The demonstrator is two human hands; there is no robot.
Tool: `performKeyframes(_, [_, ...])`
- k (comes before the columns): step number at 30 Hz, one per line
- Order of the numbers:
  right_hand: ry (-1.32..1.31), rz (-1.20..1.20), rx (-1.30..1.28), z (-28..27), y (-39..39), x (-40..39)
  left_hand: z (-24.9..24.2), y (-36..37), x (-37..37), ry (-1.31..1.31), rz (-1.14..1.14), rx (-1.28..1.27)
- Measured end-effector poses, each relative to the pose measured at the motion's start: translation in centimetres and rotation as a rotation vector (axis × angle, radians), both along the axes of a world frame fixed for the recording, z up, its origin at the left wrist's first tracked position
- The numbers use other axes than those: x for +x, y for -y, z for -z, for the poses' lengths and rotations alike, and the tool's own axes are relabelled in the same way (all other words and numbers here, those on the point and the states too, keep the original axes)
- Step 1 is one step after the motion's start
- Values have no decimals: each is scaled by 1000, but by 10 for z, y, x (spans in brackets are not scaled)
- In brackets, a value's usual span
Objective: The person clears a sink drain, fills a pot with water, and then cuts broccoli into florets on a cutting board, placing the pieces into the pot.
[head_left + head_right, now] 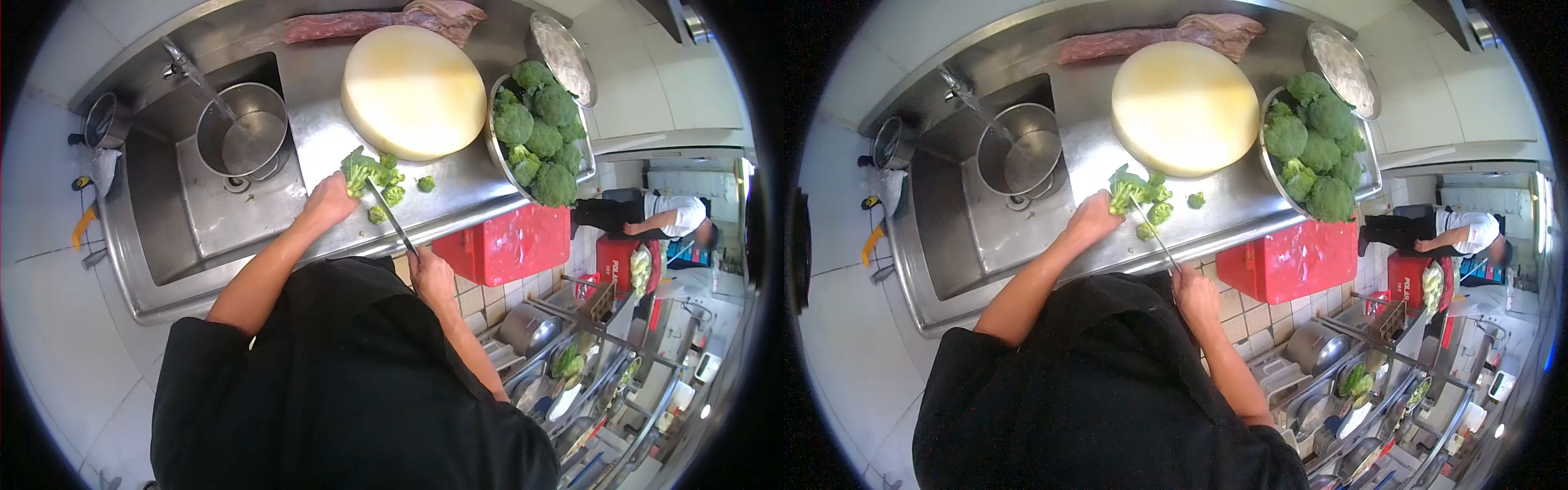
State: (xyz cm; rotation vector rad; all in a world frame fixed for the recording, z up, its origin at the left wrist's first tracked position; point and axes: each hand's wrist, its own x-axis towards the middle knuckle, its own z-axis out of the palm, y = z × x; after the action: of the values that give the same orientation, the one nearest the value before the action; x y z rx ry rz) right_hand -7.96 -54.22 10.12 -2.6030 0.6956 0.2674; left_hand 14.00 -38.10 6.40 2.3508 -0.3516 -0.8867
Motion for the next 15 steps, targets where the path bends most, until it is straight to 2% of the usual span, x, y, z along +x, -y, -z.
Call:
performKeyframes(4, [-48, 132, 275, -2, 6, -11, 12, -5, -14, 133, 49, 13])
performKeyframes(8, [-36, 222, 344, -2, 9, -25, 24, -10, -24, 154, 6, -137])
performKeyframes(11, [-61, 273, 319, 3, 11, -32, 55, -14, -23, -370, -306, -386])
performKeyframes(12, [-45, 270, 302, 3, 13, -30, 63, -19, -12, -748, -253, -555])
performKeyframes(15, [-41, 274, 294, 3, 13, -30, 67, -28, -7, -1128, -385, -674])
